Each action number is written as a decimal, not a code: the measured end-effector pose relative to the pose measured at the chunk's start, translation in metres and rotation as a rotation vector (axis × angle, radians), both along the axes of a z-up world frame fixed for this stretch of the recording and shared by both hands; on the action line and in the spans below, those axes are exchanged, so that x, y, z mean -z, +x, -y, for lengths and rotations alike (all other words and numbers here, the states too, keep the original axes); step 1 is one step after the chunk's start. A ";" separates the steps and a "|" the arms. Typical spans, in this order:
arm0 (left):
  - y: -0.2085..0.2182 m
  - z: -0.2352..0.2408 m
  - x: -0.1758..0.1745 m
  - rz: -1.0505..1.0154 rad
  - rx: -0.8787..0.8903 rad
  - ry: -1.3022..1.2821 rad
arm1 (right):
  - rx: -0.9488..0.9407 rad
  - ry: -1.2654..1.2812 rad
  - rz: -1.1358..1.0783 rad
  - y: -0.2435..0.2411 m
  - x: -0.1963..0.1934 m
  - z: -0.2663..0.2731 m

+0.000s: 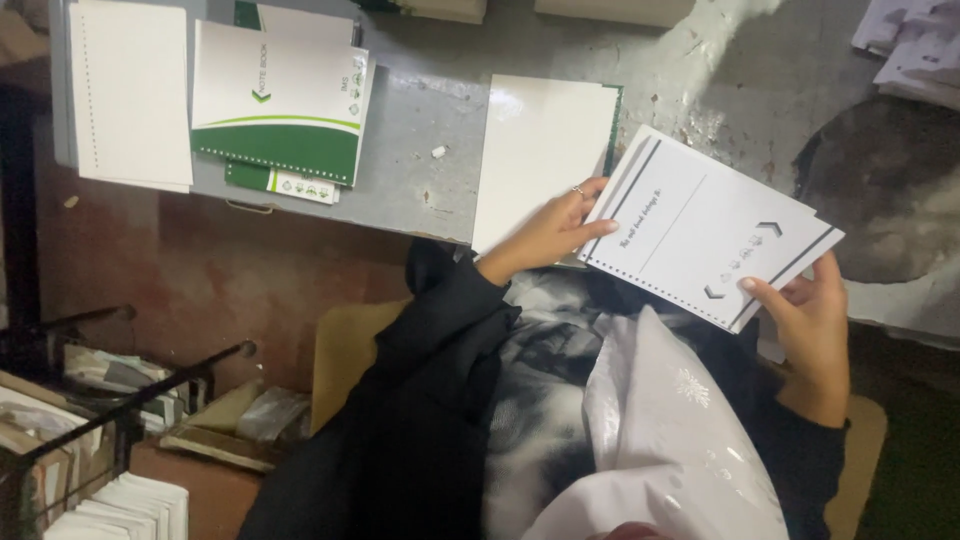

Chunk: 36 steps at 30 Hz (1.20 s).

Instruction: Organizing and collating notebook covers and pages into stacks for binding.

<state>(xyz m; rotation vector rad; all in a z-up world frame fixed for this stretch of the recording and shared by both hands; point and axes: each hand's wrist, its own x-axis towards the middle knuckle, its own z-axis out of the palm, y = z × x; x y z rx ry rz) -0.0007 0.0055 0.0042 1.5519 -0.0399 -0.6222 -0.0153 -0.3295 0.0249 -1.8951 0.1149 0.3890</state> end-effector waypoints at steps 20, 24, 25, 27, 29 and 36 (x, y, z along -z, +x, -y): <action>0.002 -0.005 0.009 0.075 0.037 -0.077 | 0.078 -0.055 -0.016 -0.003 0.002 0.000; 0.002 -0.006 0.012 0.093 0.032 -0.097 | 0.058 -0.058 0.033 -0.005 0.023 0.012; 0.002 -0.006 0.010 0.101 0.029 -0.078 | 0.071 -0.039 0.019 -0.005 0.026 0.012; 0.002 -0.006 0.011 0.110 0.023 -0.058 | 0.082 -0.018 0.006 -0.004 0.021 0.008; 0.002 -0.006 0.016 0.114 0.028 -0.040 | 0.015 -0.005 0.021 -0.002 0.006 -0.002; 0.003 -0.005 0.022 0.131 0.035 -0.026 | 0.030 0.052 0.045 -0.001 0.003 -0.006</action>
